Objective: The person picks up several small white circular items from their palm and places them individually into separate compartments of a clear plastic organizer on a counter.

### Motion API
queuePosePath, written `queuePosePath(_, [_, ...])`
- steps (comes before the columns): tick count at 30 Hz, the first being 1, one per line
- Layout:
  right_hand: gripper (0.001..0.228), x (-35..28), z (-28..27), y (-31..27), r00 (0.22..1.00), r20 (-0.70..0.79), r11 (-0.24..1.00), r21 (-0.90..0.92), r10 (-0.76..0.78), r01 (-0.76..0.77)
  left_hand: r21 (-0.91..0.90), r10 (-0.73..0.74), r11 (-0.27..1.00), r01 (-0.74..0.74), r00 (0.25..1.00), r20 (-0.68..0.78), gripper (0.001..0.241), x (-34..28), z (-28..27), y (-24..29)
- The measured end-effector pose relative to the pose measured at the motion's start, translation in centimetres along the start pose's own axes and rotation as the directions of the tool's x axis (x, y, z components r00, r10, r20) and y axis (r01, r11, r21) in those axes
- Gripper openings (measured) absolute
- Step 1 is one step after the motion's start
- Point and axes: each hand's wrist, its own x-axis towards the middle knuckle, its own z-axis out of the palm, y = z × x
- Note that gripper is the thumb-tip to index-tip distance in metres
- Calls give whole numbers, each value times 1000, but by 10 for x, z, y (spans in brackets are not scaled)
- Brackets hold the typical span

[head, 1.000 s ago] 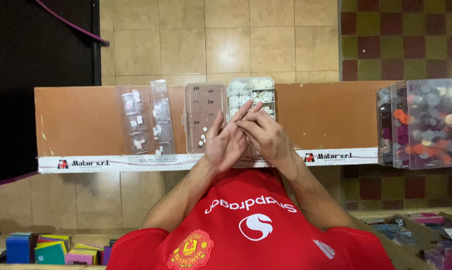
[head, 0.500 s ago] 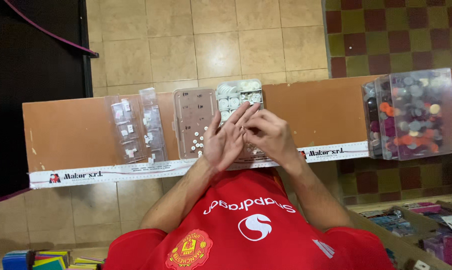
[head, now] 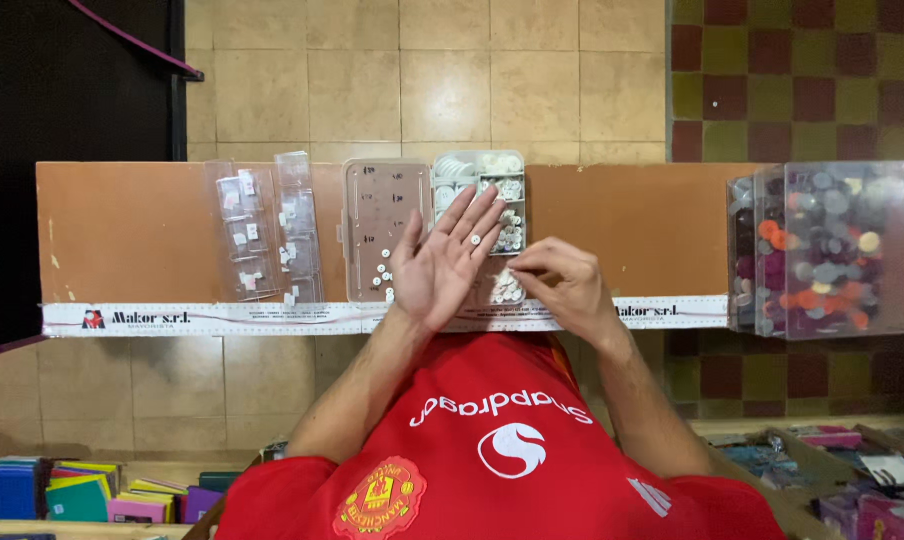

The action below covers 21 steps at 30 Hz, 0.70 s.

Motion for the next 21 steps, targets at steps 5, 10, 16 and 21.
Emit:
queuePosePath(5, [8, 5, -3, 8, 996, 48, 997, -15, -79, 80, -50, 42, 998, -40, 998, 56, 76, 2, 0, -6])
queuePosePath(10, [6, 14, -9, 15, 967, 122, 961, -141, -222, 239, -92, 82, 993, -72, 991, 110, 75, 1, 6, -15])
queuePosePath(16, [24, 33, -6, 12, 944, 92, 928, -175, -316, 328, -124, 109, 988, -95, 988, 111, 75, -4, 11, -30])
queuePosePath(21, [10, 36, 5, 9, 932, 169, 918, -188, -319, 349, -99, 108, 990, -98, 988, 108, 75, -7, -3, -33])
